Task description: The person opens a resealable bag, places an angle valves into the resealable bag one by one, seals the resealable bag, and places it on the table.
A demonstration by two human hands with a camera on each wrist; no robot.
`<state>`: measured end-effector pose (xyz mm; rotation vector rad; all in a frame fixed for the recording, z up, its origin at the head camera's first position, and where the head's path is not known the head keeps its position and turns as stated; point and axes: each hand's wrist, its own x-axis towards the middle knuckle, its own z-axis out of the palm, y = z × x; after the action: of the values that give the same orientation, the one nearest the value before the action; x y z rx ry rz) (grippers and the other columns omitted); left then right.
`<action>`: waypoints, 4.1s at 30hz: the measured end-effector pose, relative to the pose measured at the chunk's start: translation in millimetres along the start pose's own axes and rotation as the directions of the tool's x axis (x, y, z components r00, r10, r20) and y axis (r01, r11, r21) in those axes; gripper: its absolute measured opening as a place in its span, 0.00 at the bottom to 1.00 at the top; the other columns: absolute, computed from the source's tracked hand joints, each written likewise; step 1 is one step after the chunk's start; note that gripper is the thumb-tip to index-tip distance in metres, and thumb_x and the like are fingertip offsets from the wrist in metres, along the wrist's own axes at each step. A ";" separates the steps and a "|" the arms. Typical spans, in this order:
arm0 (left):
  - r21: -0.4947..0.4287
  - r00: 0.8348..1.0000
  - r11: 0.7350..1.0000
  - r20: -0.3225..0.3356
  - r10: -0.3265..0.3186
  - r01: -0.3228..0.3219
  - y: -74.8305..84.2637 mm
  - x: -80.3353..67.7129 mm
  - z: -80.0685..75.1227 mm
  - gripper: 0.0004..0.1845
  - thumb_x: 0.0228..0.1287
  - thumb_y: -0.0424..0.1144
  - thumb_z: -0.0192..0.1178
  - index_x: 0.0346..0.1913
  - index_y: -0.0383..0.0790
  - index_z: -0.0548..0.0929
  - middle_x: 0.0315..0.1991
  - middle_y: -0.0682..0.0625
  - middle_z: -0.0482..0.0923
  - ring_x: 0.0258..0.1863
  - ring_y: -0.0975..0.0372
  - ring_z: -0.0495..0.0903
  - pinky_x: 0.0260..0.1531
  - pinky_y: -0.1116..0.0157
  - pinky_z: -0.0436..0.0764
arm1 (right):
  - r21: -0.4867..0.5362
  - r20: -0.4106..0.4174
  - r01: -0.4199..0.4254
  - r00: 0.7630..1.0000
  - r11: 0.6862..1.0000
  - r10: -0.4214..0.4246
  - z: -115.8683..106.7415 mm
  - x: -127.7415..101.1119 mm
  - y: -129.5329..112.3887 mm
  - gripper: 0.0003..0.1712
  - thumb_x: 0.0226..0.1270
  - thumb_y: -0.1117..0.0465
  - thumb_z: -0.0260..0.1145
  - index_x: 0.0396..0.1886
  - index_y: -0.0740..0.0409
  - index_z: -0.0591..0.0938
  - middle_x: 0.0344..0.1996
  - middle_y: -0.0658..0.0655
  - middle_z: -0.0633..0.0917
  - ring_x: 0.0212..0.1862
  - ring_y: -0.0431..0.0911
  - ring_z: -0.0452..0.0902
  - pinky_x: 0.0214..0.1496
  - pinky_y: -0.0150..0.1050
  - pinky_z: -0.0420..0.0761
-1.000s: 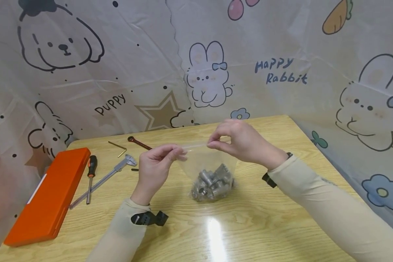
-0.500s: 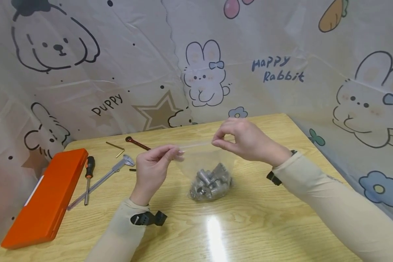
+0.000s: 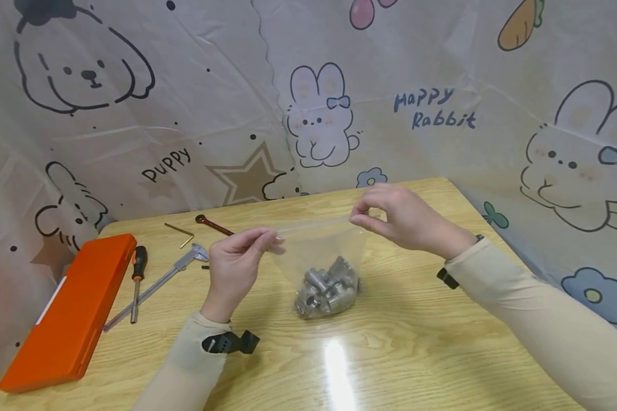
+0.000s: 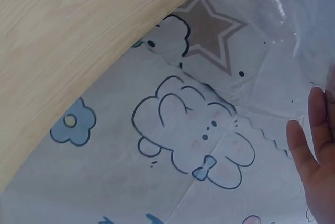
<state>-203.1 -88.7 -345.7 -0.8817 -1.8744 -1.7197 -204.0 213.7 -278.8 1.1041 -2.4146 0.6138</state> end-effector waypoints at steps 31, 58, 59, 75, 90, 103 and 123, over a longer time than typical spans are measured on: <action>-0.013 1.000 1.000 -0.021 -0.002 0.002 0.3 -3.2 1.0 0.06 0.67 0.27 0.61 0.41 0.29 0.88 0.32 0.40 0.87 0.28 0.57 0.87 0.40 0.58 0.86 | -0.074 -0.088 0.088 0.992 0.993 -0.094 -12.0 -24.2 14.5 0.07 0.59 0.70 0.73 0.31 0.57 0.82 0.29 0.49 0.83 0.32 0.40 0.77 0.33 0.38 0.78; -0.163 0.945 0.936 0.048 0.325 -0.314 53.9 -26.4 -5.8 0.04 0.62 0.25 0.65 0.35 0.25 0.87 0.32 0.41 0.87 0.33 0.60 0.87 0.30 0.72 0.81 | 0.328 -0.249 -0.119 0.946 0.937 0.208 -20.5 -85.0 -66.5 0.13 0.59 0.75 0.71 0.36 0.53 0.86 0.30 0.47 0.86 0.24 0.36 0.73 0.24 0.28 0.73; -0.188 0.936 0.924 0.055 0.347 -0.332 57.2 -28.8 -5.7 0.04 0.62 0.25 0.65 0.35 0.25 0.87 0.32 0.41 0.87 0.33 0.60 0.87 0.30 0.72 0.82 | 0.329 -0.248 -0.117 0.947 0.937 0.205 -22.4 -88.5 -70.9 0.15 0.57 0.76 0.71 0.36 0.52 0.86 0.31 0.46 0.86 0.24 0.36 0.74 0.24 0.28 0.74; -0.178 0.977 0.976 0.145 0.154 -0.127 52.4 -46.4 -6.1 0.09 0.59 0.17 0.62 0.38 0.29 0.87 0.30 0.41 0.87 0.30 0.58 0.87 0.34 0.63 0.86 | 0.350 -0.089 -0.366 0.904 0.862 0.419 -15.6 -91.6 -62.7 0.06 0.65 0.66 0.70 0.35 0.49 0.87 0.30 0.42 0.87 0.28 0.39 0.82 0.27 0.32 0.80; -0.092 0.895 0.894 0.141 -0.423 0.438 -4.9 -12.8 -1.9 0.12 0.66 0.38 0.66 0.43 0.31 0.87 0.34 0.40 0.86 0.31 0.52 0.87 0.34 0.55 0.86 | 0.477 0.189 -0.595 0.788 0.647 0.586 20.6 -53.2 21.8 0.15 0.69 0.52 0.67 0.41 0.61 0.86 0.34 0.55 0.88 0.38 0.48 0.85 0.44 0.38 0.85; -0.035 0.711 0.712 0.097 -0.696 0.702 -57.8 2.2 7.9 0.14 0.69 0.38 0.63 0.50 0.29 0.84 0.37 0.39 0.85 0.24 0.57 0.86 0.31 0.55 0.87 | 0.607 0.346 -0.704 0.651 0.368 0.676 65.0 -39.1 64.1 0.16 0.72 0.63 0.64 0.47 0.75 0.80 0.34 0.64 0.85 0.37 0.54 0.85 0.45 0.46 0.85; -0.102 0.463 0.451 0.194 -0.865 0.886 -61.2 -24.6 14.7 0.33 0.71 0.55 0.58 0.69 0.35 0.69 0.46 0.38 0.84 0.33 0.51 0.86 0.39 0.55 0.86 | 0.615 0.579 -0.784 0.523 0.085 0.625 98.5 -64.9 49.5 0.20 0.67 0.57 0.68 0.49 0.69 0.83 0.41 0.64 0.87 0.40 0.52 0.85 0.47 0.45 0.85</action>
<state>-228.1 -79.3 -407.8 0.0785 -2.5150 -2.4968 -221.6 227.8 -404.7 -0.0382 -2.7013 2.3424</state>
